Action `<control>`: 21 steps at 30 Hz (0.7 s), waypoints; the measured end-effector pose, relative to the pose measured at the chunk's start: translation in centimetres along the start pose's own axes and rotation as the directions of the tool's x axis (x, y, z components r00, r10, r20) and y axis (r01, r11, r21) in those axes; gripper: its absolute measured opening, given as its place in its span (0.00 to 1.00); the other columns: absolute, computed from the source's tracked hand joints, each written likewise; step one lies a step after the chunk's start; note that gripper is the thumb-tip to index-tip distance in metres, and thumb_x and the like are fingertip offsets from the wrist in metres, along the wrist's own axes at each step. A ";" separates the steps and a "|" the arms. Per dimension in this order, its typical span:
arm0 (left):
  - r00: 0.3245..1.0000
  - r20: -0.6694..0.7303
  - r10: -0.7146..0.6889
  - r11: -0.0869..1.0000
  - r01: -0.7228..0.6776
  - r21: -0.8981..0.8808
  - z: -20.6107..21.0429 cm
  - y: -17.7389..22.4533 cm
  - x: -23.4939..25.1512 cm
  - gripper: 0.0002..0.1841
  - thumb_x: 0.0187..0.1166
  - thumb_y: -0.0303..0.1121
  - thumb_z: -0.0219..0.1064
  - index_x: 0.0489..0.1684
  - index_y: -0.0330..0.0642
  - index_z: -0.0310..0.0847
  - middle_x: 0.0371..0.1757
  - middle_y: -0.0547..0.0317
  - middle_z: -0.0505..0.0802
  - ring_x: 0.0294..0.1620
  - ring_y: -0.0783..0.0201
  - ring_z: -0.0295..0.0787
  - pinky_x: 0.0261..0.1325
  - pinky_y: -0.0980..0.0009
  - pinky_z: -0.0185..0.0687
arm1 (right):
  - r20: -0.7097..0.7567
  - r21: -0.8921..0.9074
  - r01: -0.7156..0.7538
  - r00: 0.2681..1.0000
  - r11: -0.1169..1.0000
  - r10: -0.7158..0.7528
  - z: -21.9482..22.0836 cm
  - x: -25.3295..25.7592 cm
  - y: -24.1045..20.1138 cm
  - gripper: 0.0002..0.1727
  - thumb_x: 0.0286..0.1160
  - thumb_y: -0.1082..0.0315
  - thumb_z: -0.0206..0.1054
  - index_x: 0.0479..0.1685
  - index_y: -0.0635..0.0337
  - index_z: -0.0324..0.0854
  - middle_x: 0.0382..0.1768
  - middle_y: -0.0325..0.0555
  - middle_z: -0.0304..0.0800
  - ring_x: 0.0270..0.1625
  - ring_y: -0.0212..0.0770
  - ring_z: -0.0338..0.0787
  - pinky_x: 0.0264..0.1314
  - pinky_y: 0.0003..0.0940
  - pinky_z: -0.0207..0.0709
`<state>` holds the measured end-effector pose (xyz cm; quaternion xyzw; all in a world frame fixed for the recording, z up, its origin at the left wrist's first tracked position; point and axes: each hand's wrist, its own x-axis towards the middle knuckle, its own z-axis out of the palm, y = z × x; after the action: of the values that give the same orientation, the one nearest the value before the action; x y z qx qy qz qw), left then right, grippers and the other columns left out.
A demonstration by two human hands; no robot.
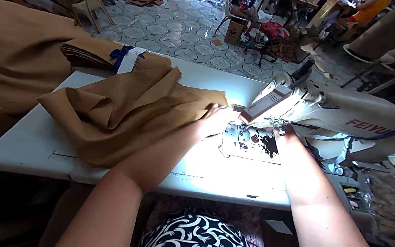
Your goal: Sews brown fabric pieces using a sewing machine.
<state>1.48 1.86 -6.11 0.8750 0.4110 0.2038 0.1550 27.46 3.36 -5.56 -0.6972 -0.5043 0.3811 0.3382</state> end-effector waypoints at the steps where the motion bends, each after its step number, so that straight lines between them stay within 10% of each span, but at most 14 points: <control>1: 0.996 0.038 0.075 0.996 -0.073 -0.041 0.6 -0.3 0.3 0.10 0.74 0.20 0.65 0.46 0.39 0.91 0.61 0.46 0.92 0.69 0.46 0.85 0.70 0.40 0.73 | 0.081 0.057 0.089 0.992 0.994 -0.093 -0.3 1.4 1.5 0.14 0.91 0.74 0.51 0.59 0.73 0.79 0.51 0.55 0.87 0.50 0.37 0.86 0.59 0.31 0.80; 3: 0.976 0.097 0.195 0.972 -0.179 -0.155 0.2 0.2 0.5 0.09 0.76 0.16 0.61 0.36 0.32 0.89 0.49 0.43 0.93 0.57 0.48 0.89 0.65 0.49 0.80 | 0.376 0.238 0.089 0.910 0.967 -0.176 -0.3 3.4 2.1 0.19 0.81 0.79 0.44 0.28 0.55 0.78 0.20 0.31 0.82 0.20 0.20 0.76 0.25 0.14 0.72; 6: 0.941 0.199 0.273 0.936 -0.212 -0.280 -1.5 2.7 -1.5 0.11 0.79 0.16 0.56 0.36 0.25 0.88 0.44 0.40 0.90 0.52 0.50 0.86 0.62 0.57 0.77 | 0.365 0.151 0.017 0.928 0.988 -0.071 0.1 0.5 -0.2 0.20 0.83 0.80 0.42 0.22 0.51 0.67 0.10 0.27 0.67 0.11 0.21 0.62 0.14 0.16 0.57; 9: 0.915 0.299 0.271 0.924 -0.161 -0.347 -3.9 6.1 -6.7 0.11 0.83 0.27 0.64 0.56 0.37 0.89 0.42 0.53 0.94 0.44 0.65 0.89 0.53 0.64 0.84 | 0.156 -0.358 0.359 0.933 0.862 -0.323 1.1 -4.7 0.0 0.12 0.86 0.67 0.62 0.47 0.68 0.87 0.32 0.52 0.86 0.35 0.43 0.83 0.44 0.45 0.77; 11: 0.938 0.268 0.218 0.946 -0.135 -0.296 -5.7 6.2 -10.7 0.17 0.84 0.33 0.66 0.68 0.40 0.85 0.36 0.55 0.92 0.37 0.66 0.88 0.46 0.65 0.85 | 0.278 -0.369 0.735 0.671 0.569 -0.687 2.1 -8.3 2.0 0.14 0.83 0.67 0.62 0.54 0.68 0.87 0.47 0.57 0.91 0.51 0.52 0.90 0.59 0.53 0.82; 13: 0.971 0.169 -0.170 0.982 0.181 -0.051 -8.9 5.4 -14.6 0.25 0.86 0.37 0.66 0.80 0.39 0.75 0.42 0.45 0.93 0.42 0.52 0.91 0.53 0.51 0.87 | 0.427 -0.225 0.916 0.398 0.331 -0.812 3.1 -10.6 4.2 0.25 0.83 0.55 0.57 0.69 0.61 0.85 0.70 0.57 0.86 0.76 0.54 0.82 0.80 0.54 0.72; 16: 0.610 -0.152 -0.778 0.596 0.793 0.126 -12.5 2.3 -19.5 0.40 0.86 0.46 0.66 0.92 0.35 0.54 0.60 0.17 0.86 0.62 0.20 0.83 0.65 0.24 0.72 | 0.532 -0.163 0.940 0.339 0.298 -0.776 4.6 -14.0 6.5 0.32 0.90 0.42 0.46 0.80 0.50 0.80 0.79 0.52 0.80 0.77 0.49 0.83 0.77 0.50 0.77; 18: 0.371 -0.235 -0.899 0.363 0.929 0.078 -12.9 -0.8 -22.6 0.41 0.81 0.46 0.71 0.84 0.23 0.60 0.65 0.12 0.81 0.70 0.15 0.76 0.69 0.20 0.65 | 0.494 -0.230 0.932 0.359 0.279 -0.792 5.2 -15.3 7.0 0.31 0.92 0.46 0.44 0.79 0.51 0.80 0.78 0.53 0.82 0.69 0.51 0.90 0.67 0.52 0.82; 21: 0.292 -0.218 -0.931 0.264 0.953 0.147 -12.3 -2.7 -24.2 0.26 0.84 0.41 0.68 0.57 0.16 0.79 0.59 0.15 0.85 0.66 0.20 0.81 0.66 0.23 0.70 | 0.438 -0.295 0.901 0.422 0.317 -0.793 5.7 -16.5 7.1 0.29 0.90 0.50 0.47 0.74 0.55 0.84 0.75 0.56 0.84 0.67 0.56 0.91 0.65 0.54 0.82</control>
<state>-20.28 -14.11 -2.13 0.4611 0.8779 0.0563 0.1164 22.36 -13.84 -11.23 -0.3403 -0.9054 0.0751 0.2424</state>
